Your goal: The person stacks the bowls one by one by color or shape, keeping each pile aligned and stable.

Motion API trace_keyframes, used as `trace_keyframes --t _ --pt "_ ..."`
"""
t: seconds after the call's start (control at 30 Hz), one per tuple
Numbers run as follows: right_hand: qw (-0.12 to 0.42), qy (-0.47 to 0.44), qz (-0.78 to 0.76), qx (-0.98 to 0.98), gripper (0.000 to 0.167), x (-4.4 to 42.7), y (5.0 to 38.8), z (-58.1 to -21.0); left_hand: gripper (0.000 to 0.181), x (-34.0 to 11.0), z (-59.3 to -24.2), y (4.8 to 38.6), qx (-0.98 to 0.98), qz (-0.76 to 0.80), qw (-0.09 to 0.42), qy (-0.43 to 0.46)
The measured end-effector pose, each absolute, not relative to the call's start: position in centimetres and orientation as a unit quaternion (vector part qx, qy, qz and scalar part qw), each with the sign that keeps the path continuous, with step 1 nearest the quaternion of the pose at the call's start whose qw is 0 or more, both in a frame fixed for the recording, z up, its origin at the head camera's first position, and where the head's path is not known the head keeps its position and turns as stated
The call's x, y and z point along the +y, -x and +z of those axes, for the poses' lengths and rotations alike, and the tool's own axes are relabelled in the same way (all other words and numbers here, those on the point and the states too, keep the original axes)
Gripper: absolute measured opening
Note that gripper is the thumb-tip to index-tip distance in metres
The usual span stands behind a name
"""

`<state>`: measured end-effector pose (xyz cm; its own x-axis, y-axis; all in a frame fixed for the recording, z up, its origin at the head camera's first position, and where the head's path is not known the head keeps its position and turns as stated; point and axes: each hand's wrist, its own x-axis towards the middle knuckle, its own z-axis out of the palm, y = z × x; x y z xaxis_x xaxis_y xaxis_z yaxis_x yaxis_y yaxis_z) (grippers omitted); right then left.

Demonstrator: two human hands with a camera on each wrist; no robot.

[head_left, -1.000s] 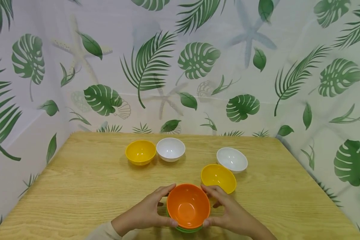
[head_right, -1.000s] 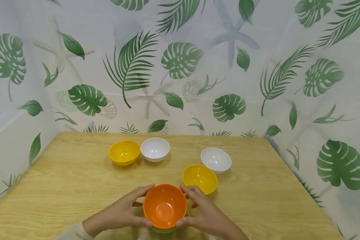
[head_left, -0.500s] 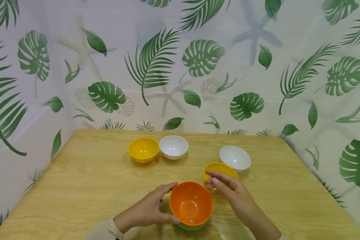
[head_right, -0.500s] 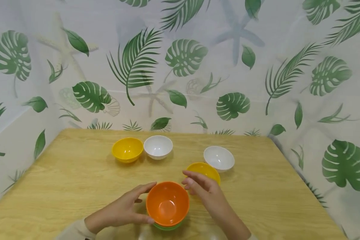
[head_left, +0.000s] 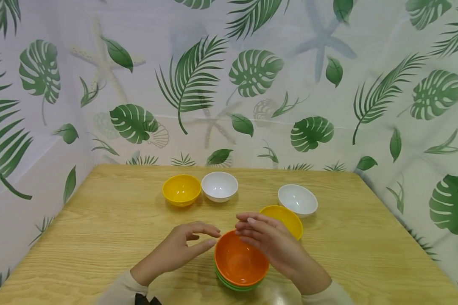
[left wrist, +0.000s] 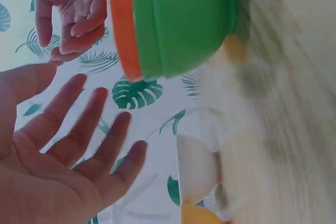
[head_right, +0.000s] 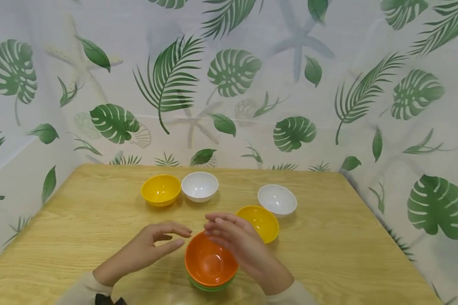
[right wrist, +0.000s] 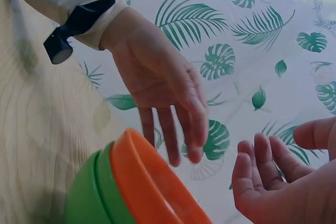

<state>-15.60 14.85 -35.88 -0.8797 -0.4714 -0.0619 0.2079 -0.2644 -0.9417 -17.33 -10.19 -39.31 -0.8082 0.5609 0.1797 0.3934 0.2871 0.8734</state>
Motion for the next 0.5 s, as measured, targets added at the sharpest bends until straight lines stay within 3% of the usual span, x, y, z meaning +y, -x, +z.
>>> trace_keyframes --t 0.3,0.5 --pt "0.240 0.107 -0.787 0.559 0.048 12.1 16.7 -35.7 0.030 -13.1 -37.5 19.5 0.791 0.577 -0.009 -0.203" --pt "0.248 0.071 -0.798 0.545 0.052 11.0 17.3 -35.5 0.035 -14.0 -37.6 20.6 0.776 0.618 -0.031 -0.117"
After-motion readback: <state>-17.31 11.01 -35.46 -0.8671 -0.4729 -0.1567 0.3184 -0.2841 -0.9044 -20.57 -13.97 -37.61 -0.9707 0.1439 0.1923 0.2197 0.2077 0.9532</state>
